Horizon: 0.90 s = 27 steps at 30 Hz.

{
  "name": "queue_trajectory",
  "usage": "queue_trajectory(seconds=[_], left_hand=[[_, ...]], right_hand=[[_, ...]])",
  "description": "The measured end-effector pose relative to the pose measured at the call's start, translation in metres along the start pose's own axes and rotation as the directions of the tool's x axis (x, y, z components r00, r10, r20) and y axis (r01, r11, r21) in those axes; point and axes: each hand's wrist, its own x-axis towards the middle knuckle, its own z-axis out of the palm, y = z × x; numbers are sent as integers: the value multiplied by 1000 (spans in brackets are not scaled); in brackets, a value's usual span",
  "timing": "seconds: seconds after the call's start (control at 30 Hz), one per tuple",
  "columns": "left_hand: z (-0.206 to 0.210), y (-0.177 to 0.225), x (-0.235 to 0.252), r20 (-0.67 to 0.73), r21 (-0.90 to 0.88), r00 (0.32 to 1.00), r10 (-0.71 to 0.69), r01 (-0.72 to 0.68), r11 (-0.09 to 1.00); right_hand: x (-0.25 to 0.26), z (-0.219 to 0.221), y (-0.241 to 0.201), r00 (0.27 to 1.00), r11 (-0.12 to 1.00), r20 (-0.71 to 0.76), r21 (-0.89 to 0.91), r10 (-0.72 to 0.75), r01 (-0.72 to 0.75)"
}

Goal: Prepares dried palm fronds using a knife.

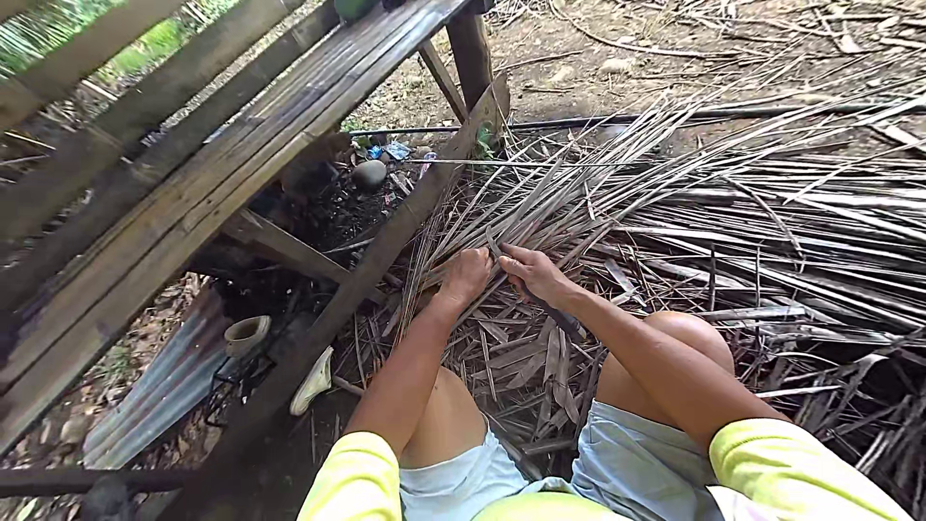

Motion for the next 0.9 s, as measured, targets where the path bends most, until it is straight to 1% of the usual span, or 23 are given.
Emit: queue_trajectory(seconds=[0.1,0.13,0.2,0.27,0.37,0.4,0.47,0.53,0.6,0.7,0.77,0.83,0.9], left_hand=[[3,8,-4,-6,106,1000,29,-28,994],[5,11,-6,-4,111,999,37,-36,993],[8,11,-4,-10,60,999,43,-42,997],[5,8,1,-12,-37,1000,7,-8,999],[-7,-6,7,-31,-178,998,-55,49,983],[-11,-12,7,-24,-207,998,-60,54,977],[-12,-18,4,13,-220,999,-37,39,975],[-11,-17,1,44,-187,999,-13,21,982],[-9,-13,1,51,-160,999,-7,15,987],[-9,-8,0,71,-149,997,-17,27,989],[-10,-6,-2,78,-157,997,-16,29,987],[-13,-5,-7,85,-172,996,-18,33,985],[-17,-6,-11,97,-181,995,-16,34,983]], right_hand=[[13,1,-2,998,999,-57,47,18,-16],[18,1,1,996,1000,-83,27,16,-14],[27,-2,6,992,996,-125,-88,-27,16],[30,-6,8,990,972,-121,-231,-73,43],[24,-8,2,997,935,-12,-350,-70,61],[21,-8,2,997,909,2,-411,-73,67],[17,-11,-1,999,841,5,-539,-54,49],[15,-14,-2,999,792,-9,-610,-43,29],[16,-17,-4,999,786,-33,-619,-35,7],[23,-28,-3,994,821,-107,-569,-32,-35],[31,-43,1,983,879,-180,-473,-41,-50],[38,-61,5,957,934,-285,-353,-61,-46],[39,-81,2,923,974,-383,-222,-34,-56]])
